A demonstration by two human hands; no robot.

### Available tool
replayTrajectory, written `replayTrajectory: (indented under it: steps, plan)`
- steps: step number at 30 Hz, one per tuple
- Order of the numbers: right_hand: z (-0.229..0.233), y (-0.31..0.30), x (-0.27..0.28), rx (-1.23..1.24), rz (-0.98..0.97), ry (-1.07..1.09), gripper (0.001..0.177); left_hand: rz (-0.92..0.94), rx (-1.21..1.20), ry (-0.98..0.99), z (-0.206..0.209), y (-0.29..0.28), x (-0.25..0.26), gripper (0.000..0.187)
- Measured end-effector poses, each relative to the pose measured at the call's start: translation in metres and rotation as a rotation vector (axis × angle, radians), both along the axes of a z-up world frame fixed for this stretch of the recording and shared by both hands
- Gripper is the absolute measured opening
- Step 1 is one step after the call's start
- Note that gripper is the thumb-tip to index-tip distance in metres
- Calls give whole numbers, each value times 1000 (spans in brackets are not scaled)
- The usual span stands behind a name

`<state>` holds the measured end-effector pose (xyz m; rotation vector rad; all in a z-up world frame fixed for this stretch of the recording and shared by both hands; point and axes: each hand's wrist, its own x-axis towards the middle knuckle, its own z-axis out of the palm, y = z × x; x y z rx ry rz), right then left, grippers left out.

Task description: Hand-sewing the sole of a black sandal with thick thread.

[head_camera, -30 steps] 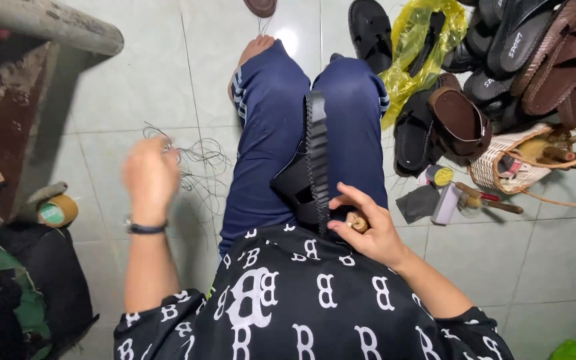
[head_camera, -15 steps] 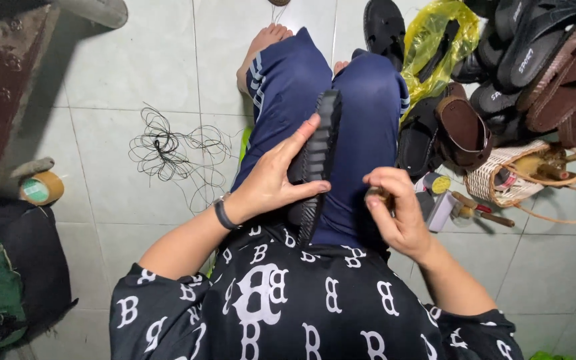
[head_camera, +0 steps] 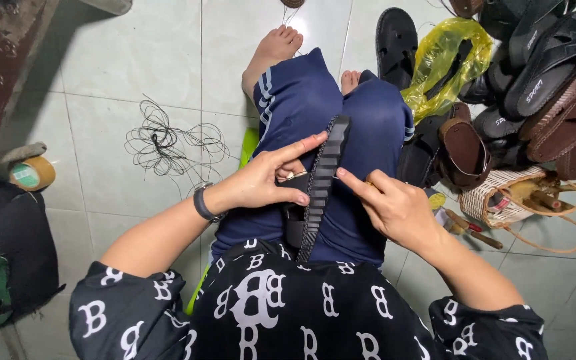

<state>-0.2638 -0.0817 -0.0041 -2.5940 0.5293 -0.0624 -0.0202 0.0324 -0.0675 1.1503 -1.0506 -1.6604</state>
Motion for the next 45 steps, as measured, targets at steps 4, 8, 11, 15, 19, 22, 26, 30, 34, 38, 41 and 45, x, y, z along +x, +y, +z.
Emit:
replayTrajectory:
  steps: [4, 8, 11, 15, 19, 22, 26, 30, 34, 38, 41, 45]
  plan:
    - [12, -5, 8, 18, 9, 31, 38, 72, 72, 183, -8, -4, -7, 97]
    - [-17, -1, 4, 72, 3, -94, 34, 125, 73, 227, -13, -2, -15, 98]
    - [-41, 0, -2, 198, -13, -198, 46, 118, 87, 219, -12, -1, -16, 96]
    - [-42, -7, 3, 256, 73, -266, 50, 88, 121, 263, -8, -3, -8, 97]
    - [-43, -13, 5, 255, 154, -209, 44, 47, 132, 241, -5, -3, -2, 96]
    - [-42, -16, 10, 262, 183, -185, 43, 50, 155, 244, -5, -1, -1, 94]
    - [-37, -13, 24, 248, 186, -206, 42, 36, 192, 269, -7, -1, 3, 96]
    - [-47, -7, 25, 236, 175, -225, 46, 47, 194, 278, -10, -3, 1, 96]
    - [-48, -7, 31, 296, 150, -230, 43, 45, 177, 272, -9, -9, 2, 97]
    - [-35, -13, 41, 475, 142, -230, 32, 35, 162, 251, -12, -9, -1, 101]
    - [-32, -17, 29, 604, 108, -227, 33, 8, 46, 87, -4, -8, -2, 98]
    - [-59, -5, -8, 584, -4, -222, 40, 59, -153, -100, 7, -12, 11, 88]
